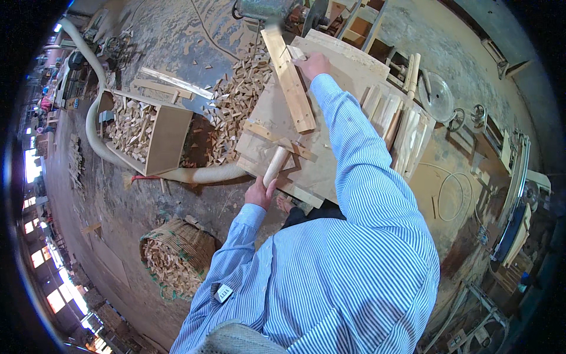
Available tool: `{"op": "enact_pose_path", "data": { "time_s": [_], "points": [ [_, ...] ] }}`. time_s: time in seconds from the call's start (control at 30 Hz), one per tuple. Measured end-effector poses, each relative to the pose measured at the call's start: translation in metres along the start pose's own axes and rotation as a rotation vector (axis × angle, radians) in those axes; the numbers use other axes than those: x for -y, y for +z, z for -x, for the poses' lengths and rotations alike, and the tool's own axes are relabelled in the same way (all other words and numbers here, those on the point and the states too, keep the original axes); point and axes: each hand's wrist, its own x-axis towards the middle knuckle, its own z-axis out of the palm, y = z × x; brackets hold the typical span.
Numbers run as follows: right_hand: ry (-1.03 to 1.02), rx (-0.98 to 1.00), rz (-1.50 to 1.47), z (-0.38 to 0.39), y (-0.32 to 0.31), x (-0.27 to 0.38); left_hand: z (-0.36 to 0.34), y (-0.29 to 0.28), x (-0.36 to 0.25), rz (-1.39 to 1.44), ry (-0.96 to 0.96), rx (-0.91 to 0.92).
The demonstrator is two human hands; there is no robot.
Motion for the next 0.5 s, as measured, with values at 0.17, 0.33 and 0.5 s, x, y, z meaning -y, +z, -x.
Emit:
{"op": "enact_pose_path", "data": {
  "time_s": [0.17, 0.33, 0.5],
  "points": [
    [0.122, 0.029, -0.260, -0.008, 0.015, -0.015, 0.000, 0.001, 0.001, -0.019, -0.015, 0.023],
    [0.192, 0.019, -0.425, -0.032, 0.034, -0.005, -0.001, 0.000, 0.000, 0.006, -0.009, 0.011],
    [0.280, 0.014, -0.574, -0.061, 0.035, 0.012, -0.001, -0.001, -0.002, 0.007, -0.016, 0.035]
  ]
}}
